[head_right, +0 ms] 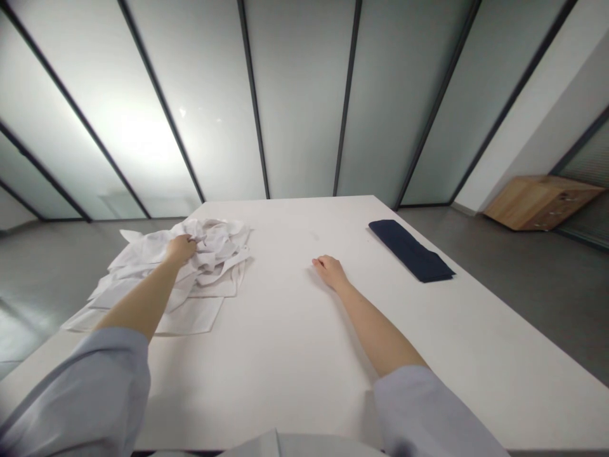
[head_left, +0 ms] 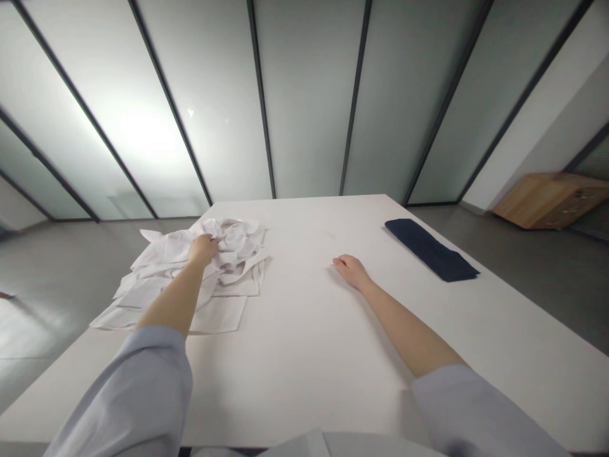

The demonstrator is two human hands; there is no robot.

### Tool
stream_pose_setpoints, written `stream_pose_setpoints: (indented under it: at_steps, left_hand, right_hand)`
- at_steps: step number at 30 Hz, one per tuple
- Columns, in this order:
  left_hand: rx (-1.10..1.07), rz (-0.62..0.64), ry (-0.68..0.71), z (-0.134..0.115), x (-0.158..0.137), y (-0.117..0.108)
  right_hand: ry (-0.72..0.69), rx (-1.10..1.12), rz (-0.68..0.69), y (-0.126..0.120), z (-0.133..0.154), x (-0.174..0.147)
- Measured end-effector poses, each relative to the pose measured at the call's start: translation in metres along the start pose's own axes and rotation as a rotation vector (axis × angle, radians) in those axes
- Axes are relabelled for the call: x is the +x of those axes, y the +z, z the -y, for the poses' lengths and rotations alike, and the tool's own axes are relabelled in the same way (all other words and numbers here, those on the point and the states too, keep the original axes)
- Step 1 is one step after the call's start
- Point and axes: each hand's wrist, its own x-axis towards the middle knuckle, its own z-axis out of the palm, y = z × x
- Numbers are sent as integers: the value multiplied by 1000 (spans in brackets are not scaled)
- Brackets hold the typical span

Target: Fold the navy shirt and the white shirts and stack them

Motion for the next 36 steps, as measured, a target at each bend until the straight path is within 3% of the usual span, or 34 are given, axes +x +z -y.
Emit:
stream_pose_setpoints:
  at_steps: [5,7,9,13,16,19,22,25,26,32,36]
  left_hand:
    - [-138,-350,-47,-18,17,-32]
    - [-239,-462,17,-39,24,-45]
    - [-382,-498,177,-68,28,-52]
    - [-709,-266,694,-130,19,-43]
    - [-719,-183,868,-156,1,-17]
    - [-471,-113,795,-158,-27,19]
    - [-196,61,663,-146,-60,62]
    - [-26,248,649,-134,-92,95]
    - [7,259,657,-131,-100,103]
    - [74,263,689,-126,-124,107]
    - [90,272,697,-127,-126,102]
  right_hand:
    - [5,-43,14,1,1,0]
    - [8,-40,11,2,1,-1]
    - [18,-15,7,3,2,-2]
    - [61,148,-90,2,-1,-6]
    - [132,293,-256,1,-8,-6]
    - [219,364,-418,1,-16,-1]
    - [248,357,-537,3,-22,3]
    - [212,303,-558,6,-25,6]
    - [189,274,-546,7,-25,6]
    - [29,27,-314,13,-17,2]
    - [20,-146,-140,14,-7,-3]
